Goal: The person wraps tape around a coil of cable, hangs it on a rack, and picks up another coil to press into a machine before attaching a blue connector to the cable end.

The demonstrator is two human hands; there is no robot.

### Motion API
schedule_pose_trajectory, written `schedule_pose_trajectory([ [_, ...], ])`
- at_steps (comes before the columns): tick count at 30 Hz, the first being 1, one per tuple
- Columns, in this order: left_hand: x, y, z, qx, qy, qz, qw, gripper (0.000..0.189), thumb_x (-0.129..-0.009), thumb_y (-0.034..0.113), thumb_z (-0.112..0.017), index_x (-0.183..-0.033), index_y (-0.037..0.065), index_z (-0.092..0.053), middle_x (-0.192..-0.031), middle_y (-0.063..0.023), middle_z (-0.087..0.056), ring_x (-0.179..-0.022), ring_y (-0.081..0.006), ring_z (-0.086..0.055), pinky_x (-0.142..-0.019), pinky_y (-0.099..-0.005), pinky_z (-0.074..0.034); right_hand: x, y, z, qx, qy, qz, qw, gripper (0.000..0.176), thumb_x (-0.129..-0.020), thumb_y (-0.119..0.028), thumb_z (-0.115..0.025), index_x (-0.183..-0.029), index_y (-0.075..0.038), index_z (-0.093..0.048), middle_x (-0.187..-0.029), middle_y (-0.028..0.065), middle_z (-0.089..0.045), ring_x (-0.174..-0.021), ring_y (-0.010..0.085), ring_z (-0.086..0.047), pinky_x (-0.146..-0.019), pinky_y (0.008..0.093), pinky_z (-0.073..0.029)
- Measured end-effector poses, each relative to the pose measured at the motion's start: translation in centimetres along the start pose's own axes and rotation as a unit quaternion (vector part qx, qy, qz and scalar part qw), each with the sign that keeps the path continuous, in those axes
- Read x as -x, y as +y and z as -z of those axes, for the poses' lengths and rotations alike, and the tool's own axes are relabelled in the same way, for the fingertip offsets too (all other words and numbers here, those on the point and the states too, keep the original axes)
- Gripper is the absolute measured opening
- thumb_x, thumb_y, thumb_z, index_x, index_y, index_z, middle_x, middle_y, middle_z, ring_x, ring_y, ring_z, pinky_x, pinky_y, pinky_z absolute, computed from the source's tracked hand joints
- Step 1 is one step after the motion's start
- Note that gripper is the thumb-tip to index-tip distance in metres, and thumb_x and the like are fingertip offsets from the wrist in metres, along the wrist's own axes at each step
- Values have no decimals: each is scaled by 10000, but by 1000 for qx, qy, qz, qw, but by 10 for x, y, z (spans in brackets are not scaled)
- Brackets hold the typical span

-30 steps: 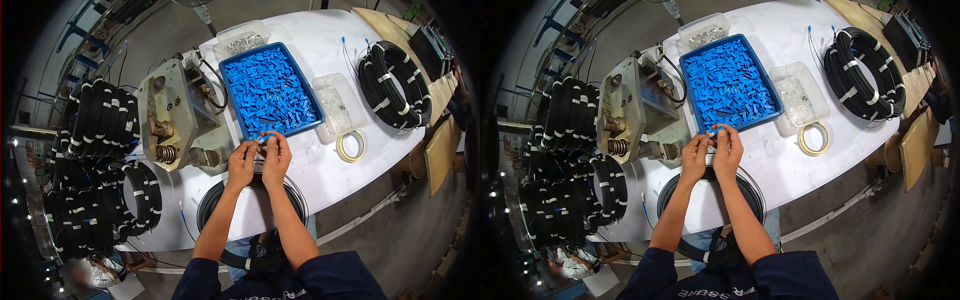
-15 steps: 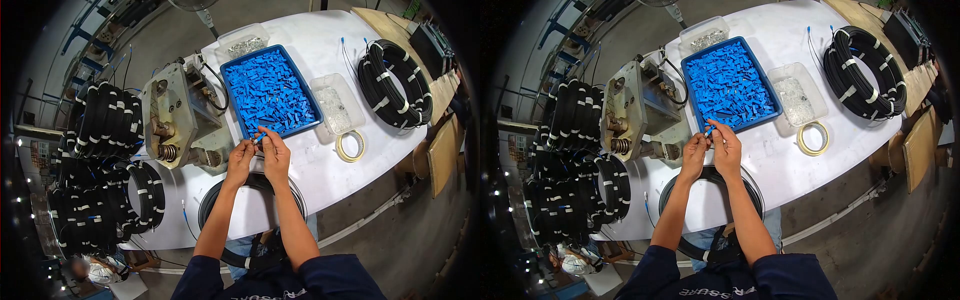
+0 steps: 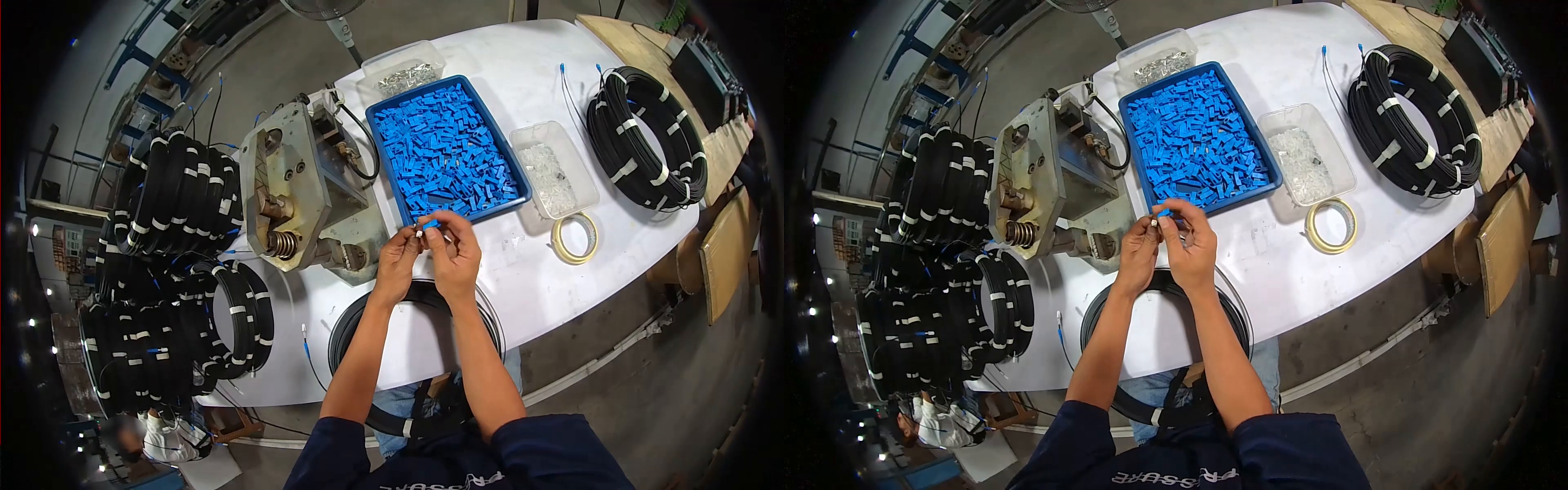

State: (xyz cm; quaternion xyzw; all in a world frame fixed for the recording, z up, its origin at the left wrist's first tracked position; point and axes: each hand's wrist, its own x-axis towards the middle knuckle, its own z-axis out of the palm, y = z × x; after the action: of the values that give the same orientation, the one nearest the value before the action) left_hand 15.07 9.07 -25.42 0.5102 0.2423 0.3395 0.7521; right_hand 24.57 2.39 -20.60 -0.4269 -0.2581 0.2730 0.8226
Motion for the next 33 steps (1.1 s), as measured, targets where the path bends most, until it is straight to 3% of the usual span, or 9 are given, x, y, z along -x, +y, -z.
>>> schedule_pose_trajectory([
  [4,-1,-1,1,-17,-22,-15,1000,236,-991,239,-552,-1151,81,-625,-1004,11,-635,-890,-71,-539,-821,-254,-435,0,-6,-3,-56,11,-25,998,231,-952,-11,-546,-1181,19,-548,-1090,119,-651,-907,127,-609,-788,255,-513],
  [6,-1,2,-2,-33,-21,-13,999,226,-997,234,-543,-1133,74,-629,-987,14,-629,-864,-69,-525,-807,-250,-430,0,-7,-1,-2,-28,4,1000,210,-968,-19,-524,-1168,20,-571,-1118,119,-650,-910,125,-609,-783,250,-512],
  [11,1,19,-22,-55,43,4,998,194,-1009,211,-527,-1071,64,-636,-882,42,-561,-810,-68,-469,-764,-242,-399,2,-2,2,22,-37,15,999,206,-978,-24,-508,-1156,28,-599,-1111,117,-662,-925,126,-614,-772,248,-511],
  [14,0,13,-15,-71,29,-14,997,186,-1009,204,-527,-1059,61,-635,-869,45,-540,-802,-69,-454,-759,-242,-394,3,-2,0,8,-27,17,999,207,-977,-29,-518,-1156,31,-605,-1089,112,-674,-919,123,-616,-769,248,-509],
  [18,0,16,-16,-68,25,-16,997,172,-1012,186,-521,-1047,60,-633,-876,44,-540,-802,-67,-444,-754,-243,-392,3,0,0,9,-23,13,1000,208,-975,-46,-539,-1157,31,-605,-1066,110,-684,-909,115,-615,-764,250,-509],
  [22,0,11,-12,-77,26,-22,996,189,-1015,160,-511,-1093,42,-635,-948,17,-606,-863,-69,-526,-800,-255,-451,4,6,-1,17,-23,0,1000,201,-968,-50,-549,-1140,32,-610,-1059,118,-690,-915,139,-632,-783,262,-511],
  [25,0,9,-11,-58,45,-7,997,201,-1011,145,-515,-1119,27,-637,-992,-8,-644,-898,-78,-573,-833,-269,-488,8,16,-2,175,-42,40,983,183,-963,-1,-525,-1124,54,-590,-1104,144,-668,-1017,180,-641,-904,287,-503],
  [33,-1,20,-17,22,44,3,999,175,-943,26,-572,-1115,2,-559,-1020,-59,-623,-902,-113,-606,-821,-268,-512,9,15,-7,43,67,-31,996,181,-962,-13,-534,-1124,42,-592,-1028,119,-669,-963,157,-637,-845,273,-513],
])
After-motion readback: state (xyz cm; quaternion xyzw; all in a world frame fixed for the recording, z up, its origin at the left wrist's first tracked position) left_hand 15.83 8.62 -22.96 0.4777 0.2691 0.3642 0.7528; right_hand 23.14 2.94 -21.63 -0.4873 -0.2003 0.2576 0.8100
